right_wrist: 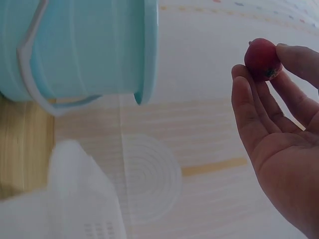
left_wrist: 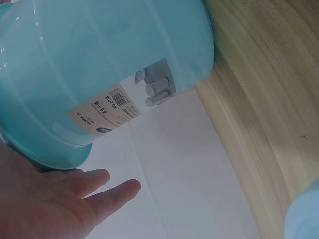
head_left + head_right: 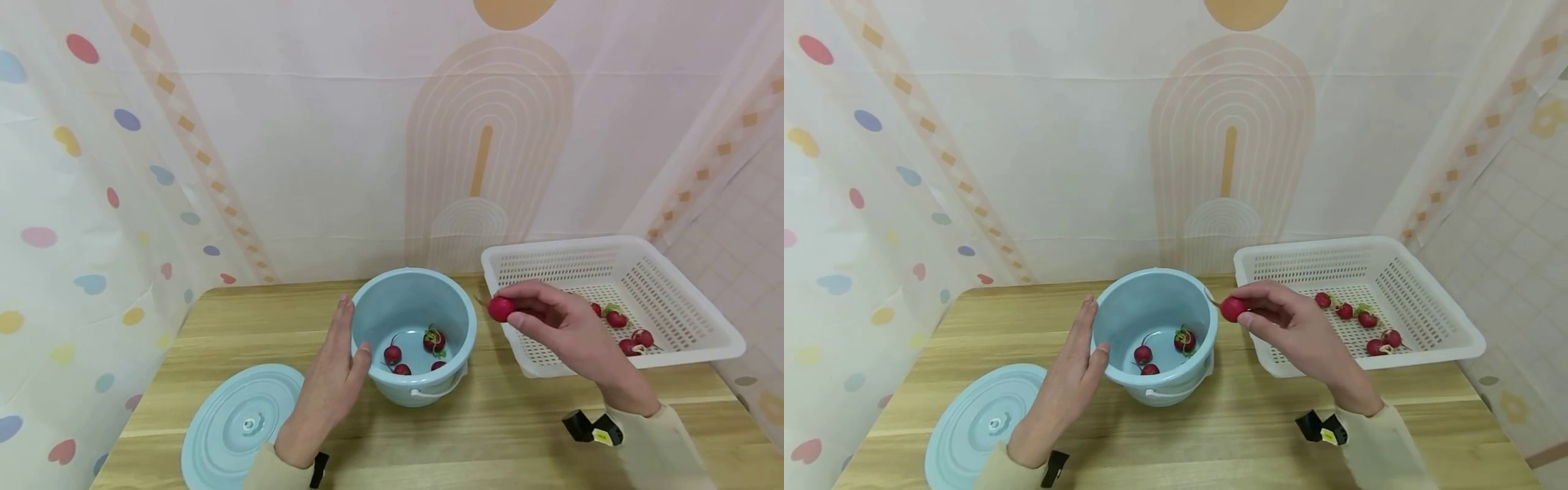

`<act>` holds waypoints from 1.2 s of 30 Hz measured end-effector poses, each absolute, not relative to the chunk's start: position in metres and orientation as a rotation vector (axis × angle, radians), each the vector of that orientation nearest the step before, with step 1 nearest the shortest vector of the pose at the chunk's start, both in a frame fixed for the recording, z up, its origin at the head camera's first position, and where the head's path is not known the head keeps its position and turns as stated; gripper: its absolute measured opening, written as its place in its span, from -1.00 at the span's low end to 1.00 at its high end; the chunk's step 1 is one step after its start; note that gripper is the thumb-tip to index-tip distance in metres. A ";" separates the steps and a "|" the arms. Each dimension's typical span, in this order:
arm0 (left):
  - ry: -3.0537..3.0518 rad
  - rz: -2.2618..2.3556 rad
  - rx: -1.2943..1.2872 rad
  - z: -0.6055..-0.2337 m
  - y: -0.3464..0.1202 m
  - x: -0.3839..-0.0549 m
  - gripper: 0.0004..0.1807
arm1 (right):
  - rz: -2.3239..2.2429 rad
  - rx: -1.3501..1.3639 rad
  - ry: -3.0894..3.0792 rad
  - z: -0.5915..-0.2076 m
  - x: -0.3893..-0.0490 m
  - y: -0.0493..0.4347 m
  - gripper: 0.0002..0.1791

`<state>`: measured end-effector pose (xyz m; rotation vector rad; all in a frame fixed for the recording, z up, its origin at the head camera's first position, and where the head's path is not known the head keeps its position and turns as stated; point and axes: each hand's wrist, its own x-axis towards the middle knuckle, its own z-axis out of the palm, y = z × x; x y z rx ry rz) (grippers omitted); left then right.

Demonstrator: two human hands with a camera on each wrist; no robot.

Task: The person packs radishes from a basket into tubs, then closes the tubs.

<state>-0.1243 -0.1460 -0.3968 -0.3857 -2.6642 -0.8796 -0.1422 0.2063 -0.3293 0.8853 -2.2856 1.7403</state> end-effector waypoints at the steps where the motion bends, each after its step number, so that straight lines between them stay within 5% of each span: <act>1: -2.665 -0.881 -0.385 -0.397 -0.146 -0.124 -0.23 | 1.745 0.893 -2.288 -0.330 -0.142 0.203 -0.63; 19: -2.659 -0.875 -0.394 -0.398 -0.145 -0.125 -0.23 | 1.807 0.925 -2.266 -0.340 -0.143 0.160 -0.67; 36: -2.666 -0.879 -0.378 -0.397 -0.146 -0.125 -0.23 | 1.171 1.106 -2.355 -0.355 -0.159 0.131 -0.65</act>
